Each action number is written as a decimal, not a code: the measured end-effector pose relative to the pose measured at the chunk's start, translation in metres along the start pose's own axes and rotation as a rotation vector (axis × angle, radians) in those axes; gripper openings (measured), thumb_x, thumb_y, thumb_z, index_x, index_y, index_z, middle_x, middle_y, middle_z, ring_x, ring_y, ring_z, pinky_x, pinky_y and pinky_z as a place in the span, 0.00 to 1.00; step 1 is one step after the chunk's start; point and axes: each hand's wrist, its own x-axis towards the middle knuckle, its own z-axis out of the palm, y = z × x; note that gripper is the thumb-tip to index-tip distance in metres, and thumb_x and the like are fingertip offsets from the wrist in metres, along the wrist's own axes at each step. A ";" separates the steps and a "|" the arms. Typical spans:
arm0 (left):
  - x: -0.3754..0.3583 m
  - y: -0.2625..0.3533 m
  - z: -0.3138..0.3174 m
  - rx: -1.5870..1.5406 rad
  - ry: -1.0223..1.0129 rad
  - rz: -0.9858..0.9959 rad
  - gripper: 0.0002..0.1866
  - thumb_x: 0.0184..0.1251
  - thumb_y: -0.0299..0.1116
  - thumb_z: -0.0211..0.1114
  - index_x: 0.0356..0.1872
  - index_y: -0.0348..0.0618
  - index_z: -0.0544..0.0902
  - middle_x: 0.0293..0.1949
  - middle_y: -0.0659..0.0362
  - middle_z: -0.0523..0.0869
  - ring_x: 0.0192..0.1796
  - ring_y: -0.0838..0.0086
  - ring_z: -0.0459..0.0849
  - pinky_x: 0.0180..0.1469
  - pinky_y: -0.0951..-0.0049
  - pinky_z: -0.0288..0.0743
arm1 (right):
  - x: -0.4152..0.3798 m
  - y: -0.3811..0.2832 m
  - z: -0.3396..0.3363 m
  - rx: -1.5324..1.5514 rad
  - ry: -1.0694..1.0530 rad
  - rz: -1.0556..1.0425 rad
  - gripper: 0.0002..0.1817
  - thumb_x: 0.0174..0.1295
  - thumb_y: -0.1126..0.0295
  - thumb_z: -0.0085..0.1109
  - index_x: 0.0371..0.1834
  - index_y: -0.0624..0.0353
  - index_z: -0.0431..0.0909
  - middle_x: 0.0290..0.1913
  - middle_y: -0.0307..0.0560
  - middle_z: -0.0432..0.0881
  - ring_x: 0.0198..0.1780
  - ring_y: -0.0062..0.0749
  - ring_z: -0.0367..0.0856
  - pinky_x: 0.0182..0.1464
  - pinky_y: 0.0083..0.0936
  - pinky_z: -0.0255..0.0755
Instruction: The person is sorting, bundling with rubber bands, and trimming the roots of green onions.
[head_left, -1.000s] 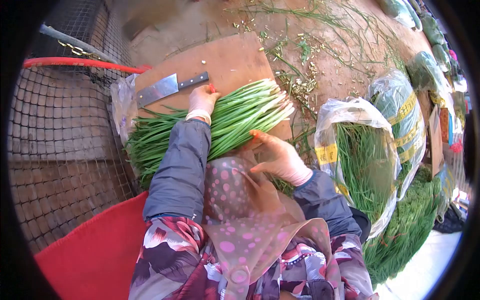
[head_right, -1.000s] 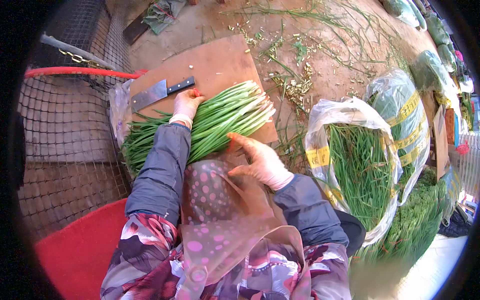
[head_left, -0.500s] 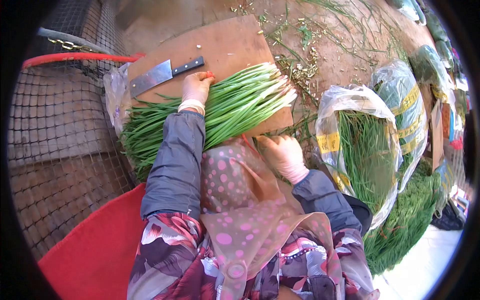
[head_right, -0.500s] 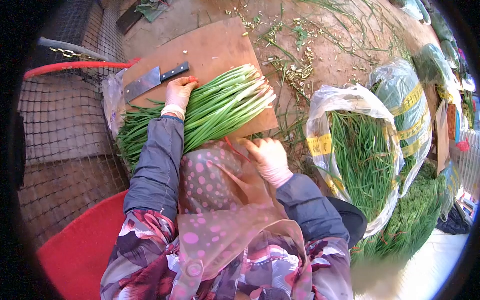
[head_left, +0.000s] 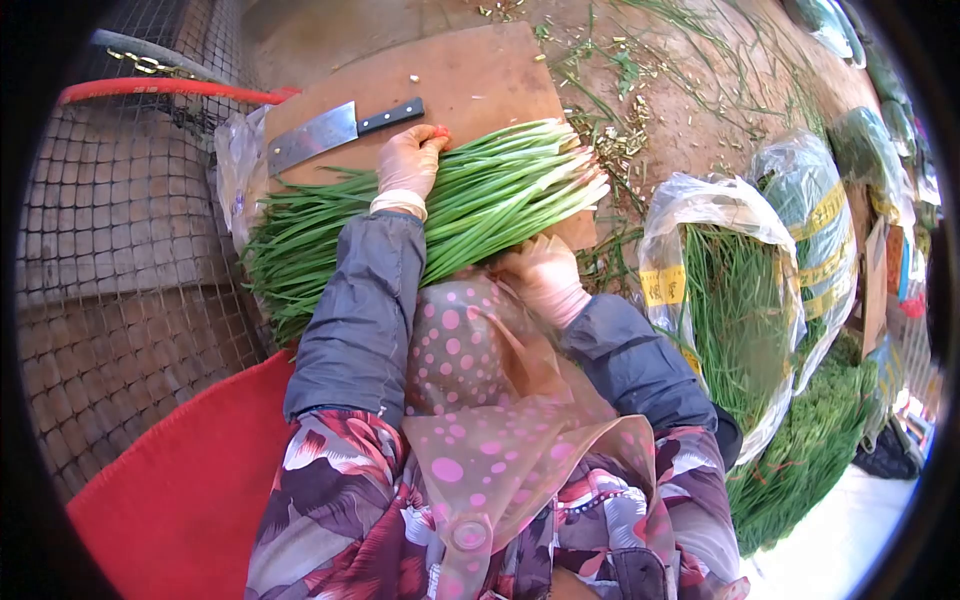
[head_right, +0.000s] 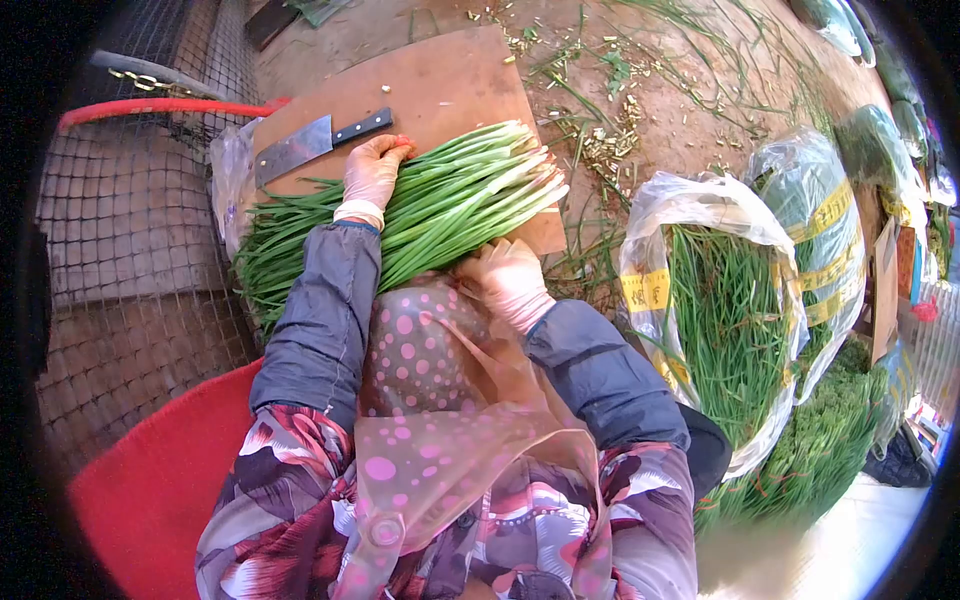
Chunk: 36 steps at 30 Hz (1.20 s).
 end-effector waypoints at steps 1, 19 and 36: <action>0.001 0.001 -0.001 0.033 0.000 -0.007 0.11 0.60 0.34 0.68 0.39 0.39 0.87 0.34 0.55 0.89 0.35 0.74 0.86 0.42 0.74 0.76 | 0.000 -0.001 0.000 -0.003 -0.007 -0.009 0.04 0.52 0.64 0.64 0.30 0.47 0.84 0.27 0.44 0.79 0.33 0.41 0.80 0.34 0.36 0.72; -0.022 0.018 -0.007 0.087 -0.064 0.075 0.05 0.59 0.25 0.67 0.36 0.37 0.85 0.31 0.58 0.88 0.34 0.81 0.81 0.39 0.77 0.75 | 0.111 -0.055 -0.041 0.886 -0.075 0.770 0.09 0.69 0.68 0.54 0.39 0.62 0.81 0.26 0.37 0.81 0.21 0.14 0.73 0.22 0.15 0.70; -0.039 0.004 -0.011 0.029 -0.139 0.232 0.06 0.64 0.25 0.65 0.39 0.36 0.85 0.35 0.57 0.88 0.37 0.78 0.83 0.42 0.78 0.76 | 0.056 -0.080 -0.124 0.757 0.347 0.702 0.19 0.69 0.67 0.55 0.62 0.57 0.75 0.40 0.44 0.86 0.34 0.22 0.83 0.38 0.16 0.76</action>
